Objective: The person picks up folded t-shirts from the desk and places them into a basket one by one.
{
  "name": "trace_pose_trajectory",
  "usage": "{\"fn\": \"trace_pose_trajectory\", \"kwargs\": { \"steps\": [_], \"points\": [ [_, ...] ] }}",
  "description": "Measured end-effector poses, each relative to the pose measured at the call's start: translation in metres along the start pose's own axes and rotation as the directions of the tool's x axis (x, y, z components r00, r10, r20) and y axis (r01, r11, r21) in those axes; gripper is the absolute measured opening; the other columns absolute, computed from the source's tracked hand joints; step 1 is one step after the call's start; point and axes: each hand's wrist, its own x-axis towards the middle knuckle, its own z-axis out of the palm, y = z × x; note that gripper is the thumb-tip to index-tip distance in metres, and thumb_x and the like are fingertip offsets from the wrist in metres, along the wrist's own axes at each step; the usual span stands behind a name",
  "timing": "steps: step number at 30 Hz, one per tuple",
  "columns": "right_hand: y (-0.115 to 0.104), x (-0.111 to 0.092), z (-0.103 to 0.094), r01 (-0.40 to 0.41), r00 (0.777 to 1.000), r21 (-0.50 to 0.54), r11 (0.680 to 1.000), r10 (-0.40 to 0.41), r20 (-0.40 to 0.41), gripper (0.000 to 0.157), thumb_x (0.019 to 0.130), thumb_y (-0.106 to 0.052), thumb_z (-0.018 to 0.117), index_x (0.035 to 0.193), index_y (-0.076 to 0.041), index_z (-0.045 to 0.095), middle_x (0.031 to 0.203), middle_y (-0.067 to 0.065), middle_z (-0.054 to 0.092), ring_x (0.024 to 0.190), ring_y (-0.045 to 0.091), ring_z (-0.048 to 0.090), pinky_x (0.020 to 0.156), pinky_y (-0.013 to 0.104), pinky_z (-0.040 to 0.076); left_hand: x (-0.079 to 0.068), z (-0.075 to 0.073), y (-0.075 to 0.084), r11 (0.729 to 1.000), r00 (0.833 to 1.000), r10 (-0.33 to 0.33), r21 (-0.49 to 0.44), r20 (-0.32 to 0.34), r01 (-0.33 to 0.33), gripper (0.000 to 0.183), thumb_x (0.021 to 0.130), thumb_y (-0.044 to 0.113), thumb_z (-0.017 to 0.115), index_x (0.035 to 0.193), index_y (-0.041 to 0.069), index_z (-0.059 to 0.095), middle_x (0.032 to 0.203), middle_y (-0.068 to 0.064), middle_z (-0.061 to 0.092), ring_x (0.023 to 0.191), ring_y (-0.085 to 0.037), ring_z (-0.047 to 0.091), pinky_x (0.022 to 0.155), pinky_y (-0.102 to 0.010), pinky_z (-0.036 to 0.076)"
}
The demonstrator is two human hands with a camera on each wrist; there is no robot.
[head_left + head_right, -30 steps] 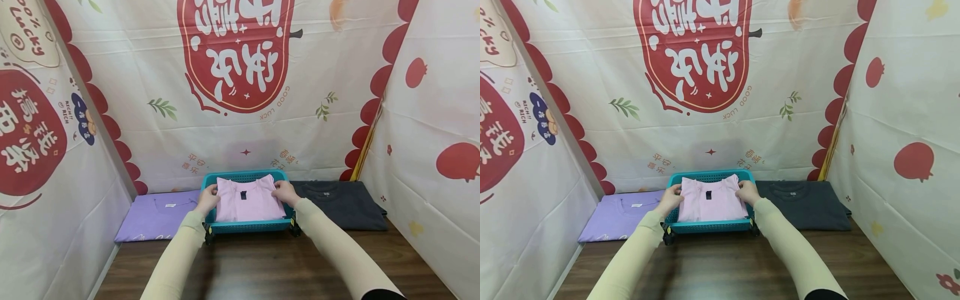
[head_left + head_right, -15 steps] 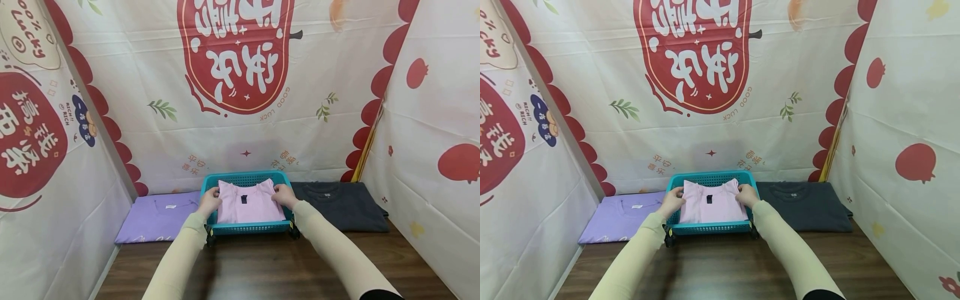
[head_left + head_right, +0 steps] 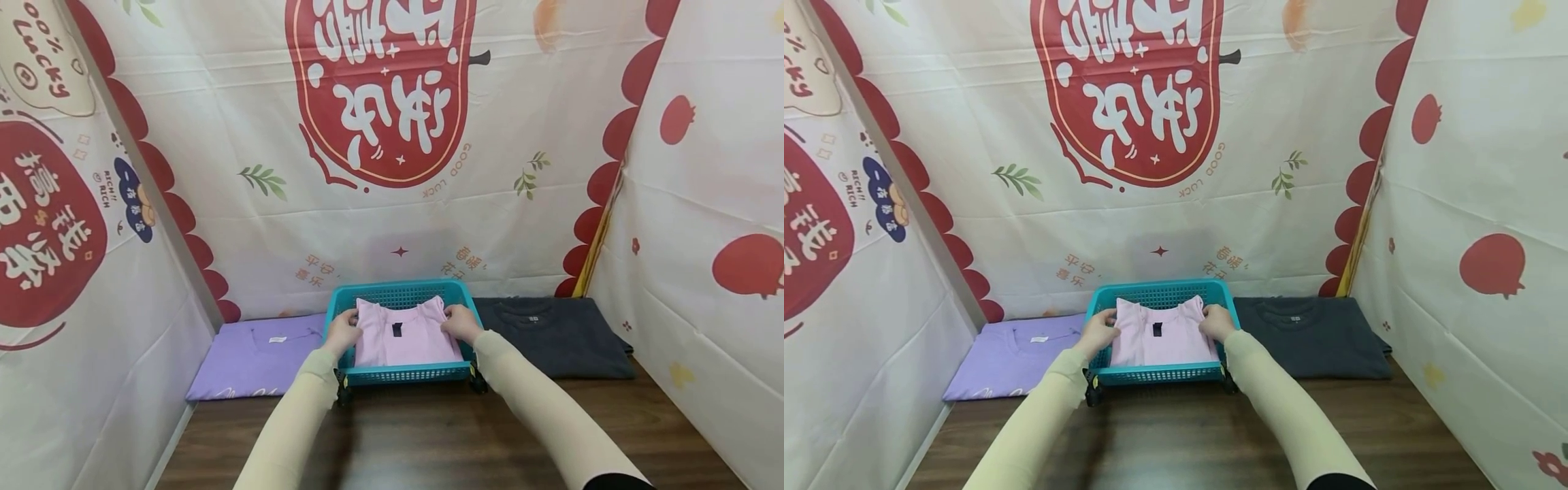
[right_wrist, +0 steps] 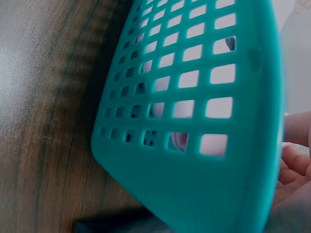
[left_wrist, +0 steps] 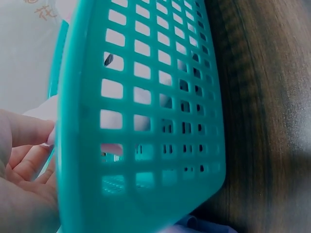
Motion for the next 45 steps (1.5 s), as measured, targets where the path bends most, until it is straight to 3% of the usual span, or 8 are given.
{"fn": "trace_pose_trajectory", "kwargs": {
  "steps": [5, 21, 27, 30, 33, 36, 39, 45],
  "points": [
    [-0.004, -0.001, 0.002, 0.001, 1.000, -0.019, 1.000, -0.001, -0.013, 0.037, 0.077, -0.006, 0.061, 0.112, 0.004, 0.054, 0.094, 0.015, 0.058, 0.062, 0.017, 0.054, 0.049, 0.027, 0.046, 0.000, 0.000, -0.004, 1.000, 1.000, -0.009, 0.015, -0.024, 0.010, 0.054, 0.078, -0.002, 0.055, 0.130, 0.010, 0.044, 0.103, -0.010, 0.054, 0.080, -0.020, 0.052, 0.055, -0.028, 0.044],
    [0.003, -0.002, 0.014, 0.000, 1.000, -0.052, 0.999, -0.001, -0.009, 0.037, 0.075, -0.002, 0.058, 0.111, 0.004, 0.055, 0.100, 0.016, 0.058, 0.064, 0.018, 0.053, 0.050, 0.027, 0.046, 0.002, 0.007, -0.017, 0.997, 1.000, -0.002, 0.083, 0.016, 0.001, 0.053, 0.081, 0.002, 0.056, 0.131, 0.007, 0.041, 0.108, -0.011, 0.054, 0.089, -0.022, 0.051, 0.063, -0.032, 0.045],
    [0.007, 0.002, 0.018, 0.016, 1.000, -0.048, 0.999, -0.015, 0.008, 0.003, 0.074, 0.000, 0.056, 0.076, -0.002, 0.054, 0.066, 0.007, 0.047, 0.050, 0.017, 0.044, 0.043, 0.026, 0.037, 0.001, 0.003, -0.017, 0.997, 1.000, -0.008, 0.072, 0.016, 0.007, 0.058, 0.076, -0.004, 0.054, 0.131, 0.007, 0.040, 0.105, -0.011, 0.054, 0.084, -0.023, 0.050, 0.056, -0.029, 0.042],
    [0.012, 0.005, 0.019, 0.034, 0.999, -0.047, 0.998, -0.033, 0.020, 0.012, 0.073, 0.001, 0.055, 0.067, -0.006, 0.048, 0.059, 0.004, 0.036, 0.047, 0.016, 0.038, 0.040, 0.026, 0.033, 0.001, 0.003, -0.019, 0.996, 1.000, -0.006, 0.092, 0.024, 0.004, 0.062, 0.074, -0.006, 0.053, 0.133, 0.008, 0.038, 0.103, -0.010, 0.054, 0.082, -0.022, 0.050, 0.053, -0.027, 0.040],
    [0.013, 0.006, 0.020, 0.042, 0.999, -0.054, 0.998, -0.041, 0.027, 0.008, 0.072, 0.002, 0.055, 0.077, -0.004, 0.055, 0.066, 0.006, 0.045, 0.049, 0.016, 0.040, 0.041, 0.026, 0.034, 0.003, 0.005, -0.021, 0.996, 0.999, 0.002, 0.091, 0.035, -0.005, 0.067, 0.073, -0.008, 0.052, 0.135, 0.011, 0.034, 0.102, -0.010, 0.054, 0.076, -0.020, 0.050, 0.049, -0.026, 0.037],
    [0.010, 0.005, 0.018, 0.032, 0.999, -0.064, 0.997, -0.030, 0.038, 0.028, 0.072, 0.002, 0.056, 0.100, 0.002, 0.059, 0.087, 0.012, 0.056, 0.054, 0.018, 0.046, 0.044, 0.027, 0.038, 0.004, 0.006, -0.022, 0.998, 0.996, 0.009, 0.055, 0.086, -0.013, 0.074, 0.073, -0.011, 0.048, 0.139, 0.015, 0.028, 0.111, -0.014, 0.051, 0.061, -0.019, 0.046, 0.042, -0.026, 0.032],
    [0.008, 0.004, 0.016, 0.021, 0.999, -0.058, 0.998, -0.018, 0.049, 0.038, 0.072, 0.001, 0.056, 0.111, 0.003, 0.055, 0.099, 0.015, 0.056, 0.054, 0.018, 0.047, 0.044, 0.027, 0.039, 0.003, 0.007, -0.019, 0.999, 0.989, 0.027, 0.030, 0.149, -0.031, 0.078, 0.072, -0.013, 0.044, 0.141, 0.018, 0.022, 0.122, -0.018, 0.045, 0.056, -0.018, 0.044, 0.039, -0.026, 0.027],
    [0.008, 0.004, 0.015, 0.020, 0.997, -0.042, 0.999, -0.017, 0.069, 0.041, 0.074, 0.003, 0.052, 0.115, 0.003, 0.053, 0.088, 0.013, 0.055, 0.041, 0.013, 0.033, 0.038, 0.025, 0.033, -0.002, 0.007, -0.016, 0.998, 0.981, 0.056, 0.022, 0.187, -0.061, 0.077, 0.071, -0.014, 0.043, 0.140, 0.013, 0.024, 0.130, -0.020, 0.039, 0.090, -0.027, 0.050, 0.040, -0.027, 0.028]
  ]
}}
